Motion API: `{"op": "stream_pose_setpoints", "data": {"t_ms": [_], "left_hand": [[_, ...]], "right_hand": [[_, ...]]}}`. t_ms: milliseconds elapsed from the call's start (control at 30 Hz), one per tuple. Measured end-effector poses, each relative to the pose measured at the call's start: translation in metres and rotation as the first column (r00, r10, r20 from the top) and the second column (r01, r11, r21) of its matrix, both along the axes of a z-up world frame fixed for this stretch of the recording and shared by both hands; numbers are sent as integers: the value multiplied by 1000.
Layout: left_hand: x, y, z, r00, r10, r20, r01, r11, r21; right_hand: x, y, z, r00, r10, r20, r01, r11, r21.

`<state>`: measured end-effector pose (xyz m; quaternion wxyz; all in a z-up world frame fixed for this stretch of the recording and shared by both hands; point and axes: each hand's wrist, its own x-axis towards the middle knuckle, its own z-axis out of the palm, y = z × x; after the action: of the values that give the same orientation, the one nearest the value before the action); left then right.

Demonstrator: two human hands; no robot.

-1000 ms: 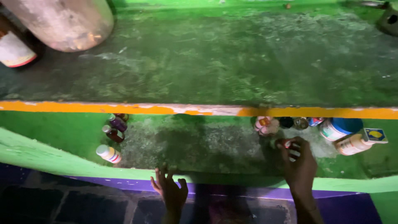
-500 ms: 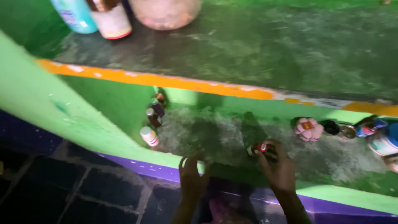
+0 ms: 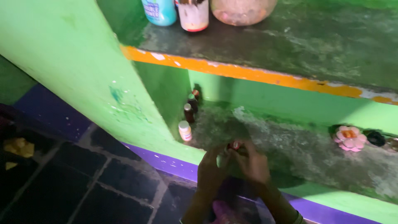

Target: The person organizes various items on a two-level wall shelf by picking them up and repositioning them, including small bottles, a jar, and a flower-shaped object.

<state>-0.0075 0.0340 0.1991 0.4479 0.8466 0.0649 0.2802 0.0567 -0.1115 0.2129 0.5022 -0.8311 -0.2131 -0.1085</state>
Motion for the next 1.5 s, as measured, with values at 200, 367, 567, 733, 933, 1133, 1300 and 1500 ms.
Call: {"op": "stream_pose_setpoints", "data": {"t_ms": [200, 367, 567, 733, 933, 1133, 1300, 1500], "left_hand": [[0, 53, -14, 981, 189, -40, -191, 981, -41], [3, 79, -7, 969, 238, 69, -232, 969, -85], [11, 100, -9, 974, 219, -66, -227, 960, -166], [15, 104, -26, 953, 287, -100, -296, 950, -95], [14, 110, -43, 966, 258, -27, -257, 965, 46], [12, 111, -48, 975, 222, 21, -223, 969, 108], [14, 111, -42, 977, 215, -5, -214, 973, 85], [14, 109, -35, 975, 217, -54, -215, 976, 49]], "right_hand": [[8, 56, -2, 984, 0, -179, 7, 999, 38], [12, 81, -7, 1000, 8, -29, -8, 1000, -4], [22, 102, -16, 998, 23, 58, -26, 998, 50], [37, 119, -14, 989, 130, -71, -127, 991, 38], [35, 124, 6, 965, 262, 13, -261, 954, 147], [50, 137, -13, 970, 243, 22, -244, 961, 131], [58, 145, -27, 973, 220, 63, -226, 966, 124], [66, 148, -39, 948, 315, -33, -297, 921, 252]]}}
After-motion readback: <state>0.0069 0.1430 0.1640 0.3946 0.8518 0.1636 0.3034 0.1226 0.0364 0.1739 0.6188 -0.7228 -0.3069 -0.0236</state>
